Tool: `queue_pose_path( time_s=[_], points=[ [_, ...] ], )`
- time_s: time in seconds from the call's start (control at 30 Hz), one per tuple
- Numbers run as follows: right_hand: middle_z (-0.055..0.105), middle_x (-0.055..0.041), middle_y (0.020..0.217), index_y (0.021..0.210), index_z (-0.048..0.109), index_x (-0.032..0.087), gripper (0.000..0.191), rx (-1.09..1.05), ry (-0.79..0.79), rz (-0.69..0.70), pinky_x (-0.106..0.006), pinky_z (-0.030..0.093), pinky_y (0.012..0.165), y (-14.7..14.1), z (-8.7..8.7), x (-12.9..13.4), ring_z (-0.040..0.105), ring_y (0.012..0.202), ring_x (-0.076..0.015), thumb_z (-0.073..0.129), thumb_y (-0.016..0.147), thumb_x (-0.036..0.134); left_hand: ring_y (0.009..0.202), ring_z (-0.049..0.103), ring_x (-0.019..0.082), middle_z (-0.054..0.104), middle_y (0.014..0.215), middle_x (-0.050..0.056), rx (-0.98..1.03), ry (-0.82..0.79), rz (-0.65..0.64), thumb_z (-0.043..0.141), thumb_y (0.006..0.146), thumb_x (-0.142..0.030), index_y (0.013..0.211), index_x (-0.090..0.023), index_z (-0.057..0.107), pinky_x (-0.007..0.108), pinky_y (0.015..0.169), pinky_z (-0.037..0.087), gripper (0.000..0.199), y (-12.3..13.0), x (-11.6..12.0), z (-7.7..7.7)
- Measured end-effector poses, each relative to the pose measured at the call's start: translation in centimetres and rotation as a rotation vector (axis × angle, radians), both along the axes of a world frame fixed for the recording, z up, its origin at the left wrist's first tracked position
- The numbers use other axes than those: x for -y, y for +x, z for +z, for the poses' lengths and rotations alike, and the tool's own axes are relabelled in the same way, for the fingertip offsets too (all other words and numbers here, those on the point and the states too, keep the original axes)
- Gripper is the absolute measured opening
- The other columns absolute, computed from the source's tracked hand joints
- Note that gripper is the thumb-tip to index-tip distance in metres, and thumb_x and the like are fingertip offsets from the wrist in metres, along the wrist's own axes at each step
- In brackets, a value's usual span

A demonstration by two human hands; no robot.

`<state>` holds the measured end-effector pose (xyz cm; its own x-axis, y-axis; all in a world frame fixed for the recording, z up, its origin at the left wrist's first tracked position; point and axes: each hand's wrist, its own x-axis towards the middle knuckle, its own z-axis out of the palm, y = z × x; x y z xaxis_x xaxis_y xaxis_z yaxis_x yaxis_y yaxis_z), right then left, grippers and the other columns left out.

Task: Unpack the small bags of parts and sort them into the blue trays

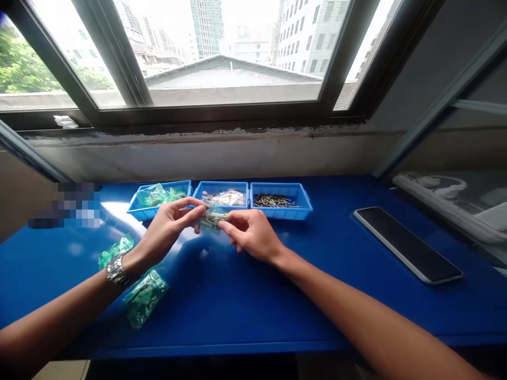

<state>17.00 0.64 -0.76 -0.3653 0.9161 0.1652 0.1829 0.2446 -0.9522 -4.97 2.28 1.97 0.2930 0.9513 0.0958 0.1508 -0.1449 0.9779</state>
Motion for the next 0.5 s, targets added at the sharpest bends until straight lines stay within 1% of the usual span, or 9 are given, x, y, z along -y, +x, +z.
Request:
queue_pose_path(
  time_s=[0.17,0.23,0.3,0.4,0.5],
  points=[
    [0.064,0.0010,0.060,0.071,0.069,0.016,0.040,0.021,0.095,-0.093,-0.021,0.044,0.045,0.3,0.0,-0.1,0.057,0.044,-0.0095,0.066,0.101,0.042,0.068,0.065,0.014,0.072,0.083,0.004,0.017,-0.026,-0.064,0.075,0.092,-0.048,0.095,-0.013,0.071,0.023,0.062,0.055,0.034,-0.5,-0.5,-1.3],
    [0.063,0.0012,0.058,0.073,0.072,0.016,0.038,0.002,0.116,-0.149,-0.021,0.044,0.043,0.2,-0.1,0.0,0.056,0.043,-0.0098,0.067,0.100,0.041,0.069,0.066,0.015,0.073,0.081,0.005,0.030,-0.049,-0.091,0.073,0.094,-0.049,0.094,-0.013,0.070,0.023,0.059,0.055,0.035,-0.7,-0.4,-1.6],
    [0.062,0.0014,0.057,0.077,0.075,0.016,0.034,-0.019,0.116,-0.186,-0.022,0.044,0.042,0.1,-0.2,0.1,0.055,0.043,-0.0102,0.069,0.099,0.040,0.065,0.066,0.015,0.073,0.079,0.006,0.032,-0.074,-0.112,0.072,0.095,-0.049,0.093,-0.013,0.069,0.022,0.055,0.054,0.036,-0.7,-0.1,-1.7],
    [0.063,0.0013,0.057,0.076,0.075,0.015,0.034,-0.039,0.079,-0.173,-0.021,0.045,0.042,0.0,-0.4,0.2,0.055,0.042,-0.0096,0.069,0.099,0.040,0.054,0.061,0.013,0.070,0.070,0.003,0.019,-0.090,-0.105,0.074,0.093,-0.052,0.090,-0.014,0.068,0.021,0.048,0.051,0.039,-0.6,0.2,-1.6],
    [0.064,0.0017,0.058,0.082,0.077,0.015,0.033,-0.066,0.027,-0.165,-0.020,0.044,0.041,0.0,-0.5,0.1,0.055,0.042,-0.0085,0.070,0.099,0.042,0.048,0.057,0.011,0.066,0.062,0.000,-0.010,-0.076,-0.076,0.075,0.092,-0.055,0.091,-0.014,0.068,0.018,0.042,0.046,0.041,-0.6,0.3,-1.6]
  ],
)
